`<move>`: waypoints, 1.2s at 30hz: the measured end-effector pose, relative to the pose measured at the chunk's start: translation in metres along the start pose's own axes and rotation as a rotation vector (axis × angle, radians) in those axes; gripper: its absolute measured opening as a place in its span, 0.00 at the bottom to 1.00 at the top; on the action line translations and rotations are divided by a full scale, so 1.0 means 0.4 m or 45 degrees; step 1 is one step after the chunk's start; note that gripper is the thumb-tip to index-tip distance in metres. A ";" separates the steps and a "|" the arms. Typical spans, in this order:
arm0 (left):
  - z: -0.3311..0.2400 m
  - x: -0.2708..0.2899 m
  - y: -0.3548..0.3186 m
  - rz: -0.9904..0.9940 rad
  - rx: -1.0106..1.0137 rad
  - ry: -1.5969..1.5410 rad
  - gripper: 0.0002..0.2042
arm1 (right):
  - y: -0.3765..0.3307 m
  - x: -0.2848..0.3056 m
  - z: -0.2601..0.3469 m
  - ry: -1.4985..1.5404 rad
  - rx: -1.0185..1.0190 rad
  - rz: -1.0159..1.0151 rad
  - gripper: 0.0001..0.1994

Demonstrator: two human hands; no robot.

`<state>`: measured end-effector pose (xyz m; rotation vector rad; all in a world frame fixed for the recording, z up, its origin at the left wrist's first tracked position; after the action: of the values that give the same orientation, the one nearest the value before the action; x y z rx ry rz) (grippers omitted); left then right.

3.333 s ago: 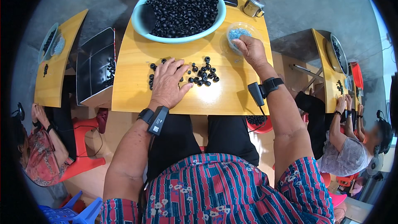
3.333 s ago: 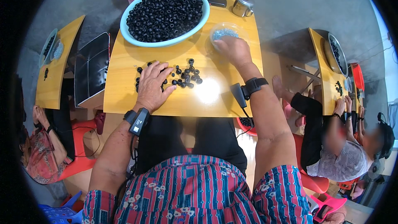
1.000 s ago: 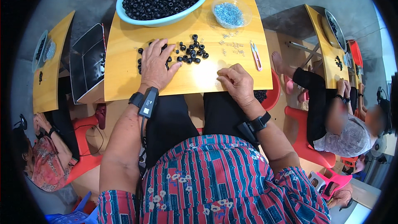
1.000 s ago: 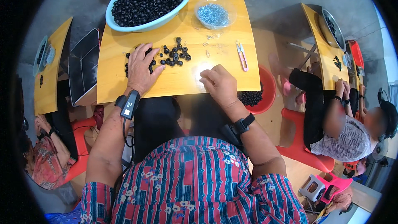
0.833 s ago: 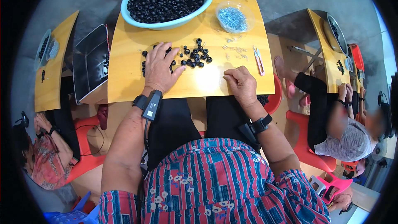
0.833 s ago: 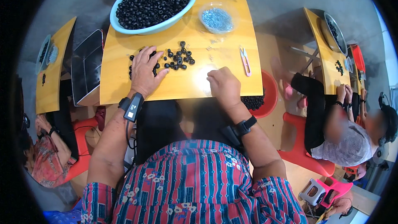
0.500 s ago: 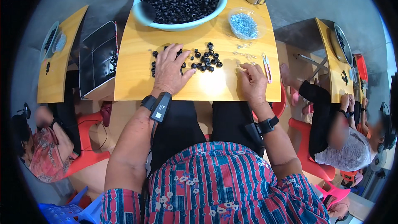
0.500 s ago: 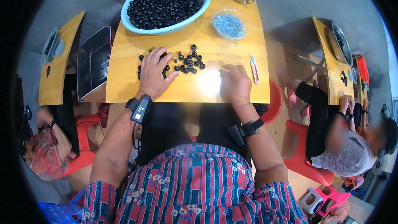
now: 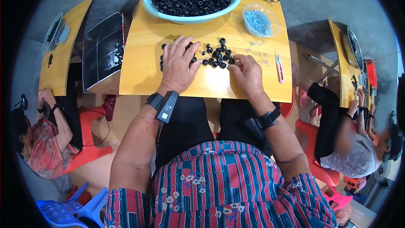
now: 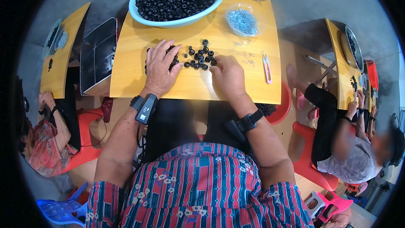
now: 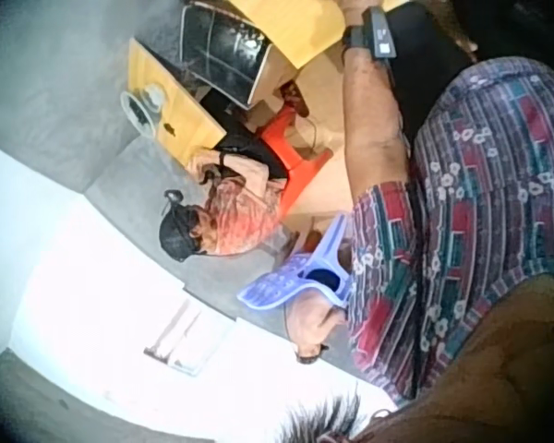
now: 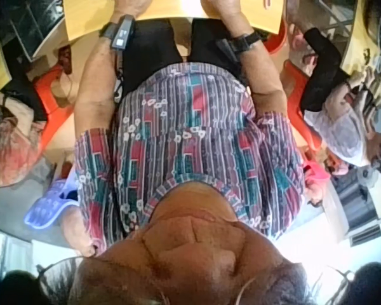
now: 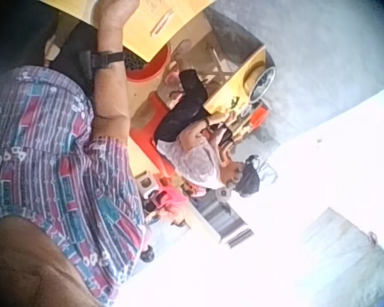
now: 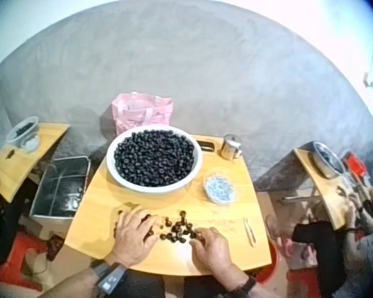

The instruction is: Assembling small black plastic components by inserting small white pieces into them at a workbench.

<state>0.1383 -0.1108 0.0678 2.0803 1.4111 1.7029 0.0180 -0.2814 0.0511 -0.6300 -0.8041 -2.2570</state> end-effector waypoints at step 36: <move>-0.118 0.064 -0.308 0.189 1.095 -1.818 0.12 | -0.207 0.039 0.180 0.579 0.066 0.358 0.08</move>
<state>0.0272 -0.0446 0.0306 2.6609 1.3738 -0.7144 -0.0359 -0.1889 0.0800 -0.1751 -0.5092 -2.0019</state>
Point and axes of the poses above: each hand's wrist, its own y-axis towards the middle knuckle, its own x-axis out of the back of the hand, z = x × y, the point moved 5 cm from there along y, towards the middle knuckle, and after that the axes turned 12 degrees about -z, right-handed, at the moved point
